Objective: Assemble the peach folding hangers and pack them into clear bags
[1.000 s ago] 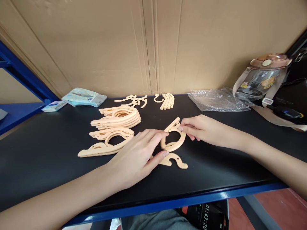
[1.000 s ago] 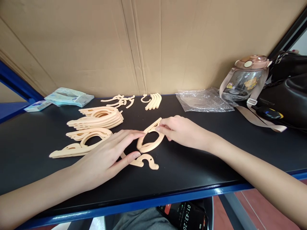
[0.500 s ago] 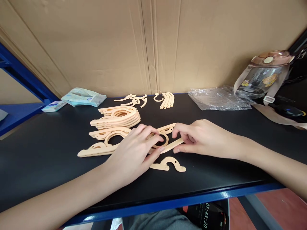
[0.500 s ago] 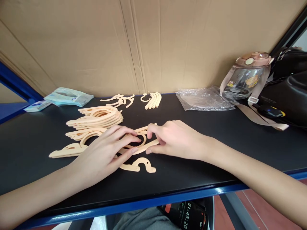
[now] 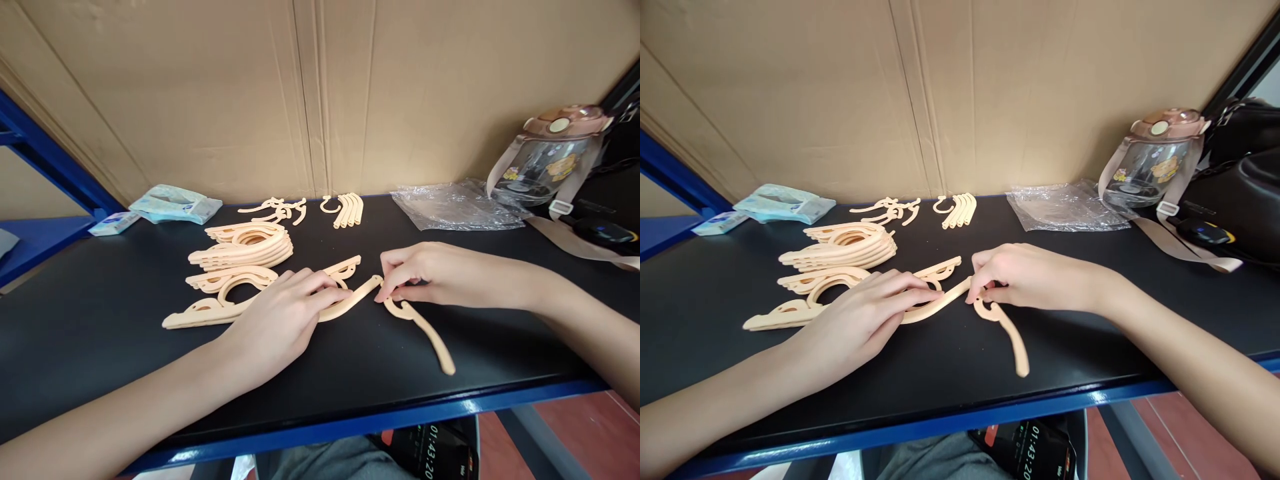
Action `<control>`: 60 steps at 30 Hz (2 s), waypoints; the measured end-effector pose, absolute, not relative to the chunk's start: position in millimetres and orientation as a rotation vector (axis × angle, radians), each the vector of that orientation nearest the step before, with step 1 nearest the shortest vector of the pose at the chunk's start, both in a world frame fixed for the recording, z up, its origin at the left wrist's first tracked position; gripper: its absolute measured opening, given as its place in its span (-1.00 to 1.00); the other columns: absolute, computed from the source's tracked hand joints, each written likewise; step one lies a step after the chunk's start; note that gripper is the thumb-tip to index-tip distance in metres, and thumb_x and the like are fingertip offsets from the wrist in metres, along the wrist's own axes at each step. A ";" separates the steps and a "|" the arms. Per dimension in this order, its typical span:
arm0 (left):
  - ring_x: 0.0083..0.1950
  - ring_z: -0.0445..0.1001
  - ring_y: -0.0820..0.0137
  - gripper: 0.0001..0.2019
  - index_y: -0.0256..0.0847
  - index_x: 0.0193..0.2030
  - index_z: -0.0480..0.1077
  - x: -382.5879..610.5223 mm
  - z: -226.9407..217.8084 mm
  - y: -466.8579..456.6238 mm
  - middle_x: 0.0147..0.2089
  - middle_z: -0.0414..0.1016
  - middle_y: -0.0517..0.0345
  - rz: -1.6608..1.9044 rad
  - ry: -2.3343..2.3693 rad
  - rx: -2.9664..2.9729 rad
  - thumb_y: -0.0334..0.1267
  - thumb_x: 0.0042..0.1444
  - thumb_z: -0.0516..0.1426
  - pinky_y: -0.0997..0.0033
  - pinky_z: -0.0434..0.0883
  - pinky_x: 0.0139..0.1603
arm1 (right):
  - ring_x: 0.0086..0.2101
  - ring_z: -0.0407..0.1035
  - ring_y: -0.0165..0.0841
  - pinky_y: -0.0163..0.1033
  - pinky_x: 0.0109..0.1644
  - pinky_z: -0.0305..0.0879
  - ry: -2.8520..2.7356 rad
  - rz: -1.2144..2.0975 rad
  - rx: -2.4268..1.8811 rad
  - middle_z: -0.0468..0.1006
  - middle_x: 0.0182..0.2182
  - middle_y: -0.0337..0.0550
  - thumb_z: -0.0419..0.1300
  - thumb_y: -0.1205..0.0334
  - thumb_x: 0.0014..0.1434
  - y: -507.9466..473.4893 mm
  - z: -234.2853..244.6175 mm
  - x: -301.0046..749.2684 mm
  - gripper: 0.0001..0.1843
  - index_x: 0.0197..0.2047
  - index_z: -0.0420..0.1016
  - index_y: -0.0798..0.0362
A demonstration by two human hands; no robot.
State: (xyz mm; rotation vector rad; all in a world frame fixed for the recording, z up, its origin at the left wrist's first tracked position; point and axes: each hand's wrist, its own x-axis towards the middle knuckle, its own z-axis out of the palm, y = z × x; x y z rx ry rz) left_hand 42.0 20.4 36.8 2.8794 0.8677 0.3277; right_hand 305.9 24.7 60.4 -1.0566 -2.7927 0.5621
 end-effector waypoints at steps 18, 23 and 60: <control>-0.09 0.38 0.34 -0.79 -0.20 -0.04 0.40 44.9 37.2 9.4 -0.06 0.46 0.15 0.374 0.683 3.020 -0.39 0.33 -0.02 0.31 0.24 -0.16 | -0.10 0.41 -0.30 -0.20 -0.11 0.26 -2.731 0.133 -1.298 0.45 -0.03 -0.17 0.00 0.25 0.31 35.7 57.5 320.1 -0.74 -0.16 0.53 -0.02; -0.14 0.39 0.30 -0.83 -0.22 -0.22 0.39 46.2 38.2 10.3 -0.17 0.48 0.15 0.372 0.835 3.002 -0.45 0.20 -0.01 0.24 0.24 -0.15 | -0.21 0.37 -0.26 -0.17 -0.17 0.22 -2.692 0.136 -1.329 0.50 -0.23 -0.14 0.08 0.08 0.28 37.5 56.8 317.5 -0.72 -0.30 0.57 0.00; -0.47 0.30 0.54 -0.86 -0.13 -0.15 0.34 56.2 31.5 18.0 -0.39 0.43 0.35 0.540 0.872 2.483 -0.16 0.33 0.03 0.56 0.22 -0.40 | -0.63 0.14 -0.52 -0.35 -0.53 0.09 -2.217 1.472 -1.124 0.36 -0.62 -0.31 -0.02 -0.13 0.32 22.1 58.7 292.4 -0.50 -0.32 0.46 0.14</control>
